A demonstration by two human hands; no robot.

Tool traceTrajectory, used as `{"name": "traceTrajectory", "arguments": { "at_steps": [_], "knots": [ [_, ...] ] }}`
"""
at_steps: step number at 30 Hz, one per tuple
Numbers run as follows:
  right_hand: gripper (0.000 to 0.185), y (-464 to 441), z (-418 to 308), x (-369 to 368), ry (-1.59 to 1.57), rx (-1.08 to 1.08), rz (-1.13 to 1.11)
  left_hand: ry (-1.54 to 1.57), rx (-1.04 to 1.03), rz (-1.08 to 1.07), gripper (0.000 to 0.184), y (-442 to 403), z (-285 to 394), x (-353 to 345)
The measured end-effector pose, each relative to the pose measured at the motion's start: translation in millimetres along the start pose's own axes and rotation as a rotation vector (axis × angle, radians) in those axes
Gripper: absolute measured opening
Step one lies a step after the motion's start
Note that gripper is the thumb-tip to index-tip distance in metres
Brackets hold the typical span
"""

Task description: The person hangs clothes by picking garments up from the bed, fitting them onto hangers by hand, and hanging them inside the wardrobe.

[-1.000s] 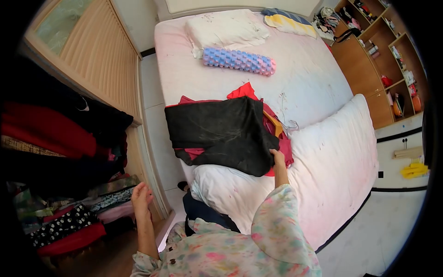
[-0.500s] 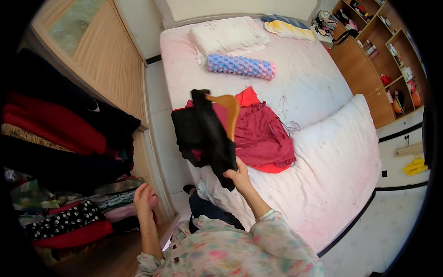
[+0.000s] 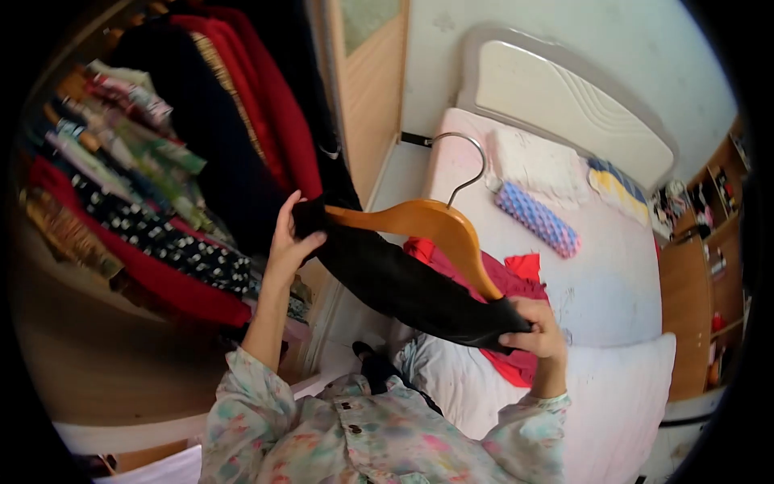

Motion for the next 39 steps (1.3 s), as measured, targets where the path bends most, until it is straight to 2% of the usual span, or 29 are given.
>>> {"name": "traceTrajectory", "arguments": {
  "at_steps": [1, 2, 4, 6, 8, 10, 12, 16, 20, 22, 26, 28, 31, 35, 39],
  "knots": [
    [0.023, -10.1, -15.3, 2.8, 0.049, 0.023, -0.059, 0.051, -0.07, -0.046, 0.069, -3.2, 13.3, 8.5],
    [0.022, -20.1, -29.1, 3.7, 0.079, 0.085, -0.082, 0.123, -0.044, -0.024, 0.057, -5.3, 24.2, 20.7],
    [0.024, -42.1, -58.4, 6.6, 0.21, 0.076, -0.119, 0.128, -0.081, 0.056, 0.046, -3.7, 45.8, 48.6],
    [0.024, -61.4, -72.6, 15.1, 0.4, 0.05, 0.034, 0.101, -0.157, 0.104, 0.037, -0.4, 67.1, 75.5],
    [0.026, -91.1, -91.5, 15.9, 0.609, 0.212, 0.09, 0.028, -0.199, 0.182, 0.035, 3.8, 86.9, 99.4],
    [0.027, -115.2, -114.0, 5.4, 0.636, 0.456, 0.163, 0.037, -0.287, 0.285, 0.035, 8.9, 109.1, 116.9],
    [0.03, -140.2, -125.5, 1.7, 0.542, 0.51, 0.2, 0.076, -0.296, 0.324, 0.034, 9.6, 124.2, 137.4],
    [0.026, -177.1, -140.1, -8.2, 0.487, 0.486, 0.088, 0.047, -0.372, 0.396, 0.029, 24.0, 152.5, 169.3],
    [0.025, -201.3, -158.6, -13.0, 0.541, 0.575, 0.146, 0.039, -0.344, 0.473, 0.027, 30.6, 165.5, 186.4],
    [0.024, -212.7, -169.4, -15.5, 0.505, 0.619, 0.231, 0.005, -0.349, 0.485, 0.027, 28.1, 170.2, 190.6],
    [0.022, -240.3, -179.1, 2.0, 0.353, 0.723, 0.215, -0.083, -0.406, 0.515, 0.029, 12.8, 191.1, 190.1],
    [0.023, -235.7, -191.5, 1.8, 0.477, 0.761, 0.326, -0.096, -0.429, 0.503, 0.029, 9.7, 200.2, 185.4],
    [0.022, -234.4, -196.1, 2.0, 0.405, 0.775, 0.343, -0.122, -0.445, 0.458, 0.029, 8.9, 201.4, 183.3],
    [0.022, -242.1, -188.0, 8.5, 0.479, 0.752, 0.341, -0.16, -0.43, 0.387, 0.03, 13.5, 191.8, 176.8],
    [0.023, -243.4, -177.6, 9.2, 0.495, 0.66, 0.389, -0.222, -0.401, 0.298, 0.034, 18.2, 189.8, 167.1]
  ]
}}
Point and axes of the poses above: each hand's wrist, its own y-axis away from the middle knuckle, its own x-axis out of the back of the hand, z = x × y, the point moved 5 cm from there along -y, towards the middle knuckle, and after that the axes turned 10 degrees about -y, right-handed, at the moved point
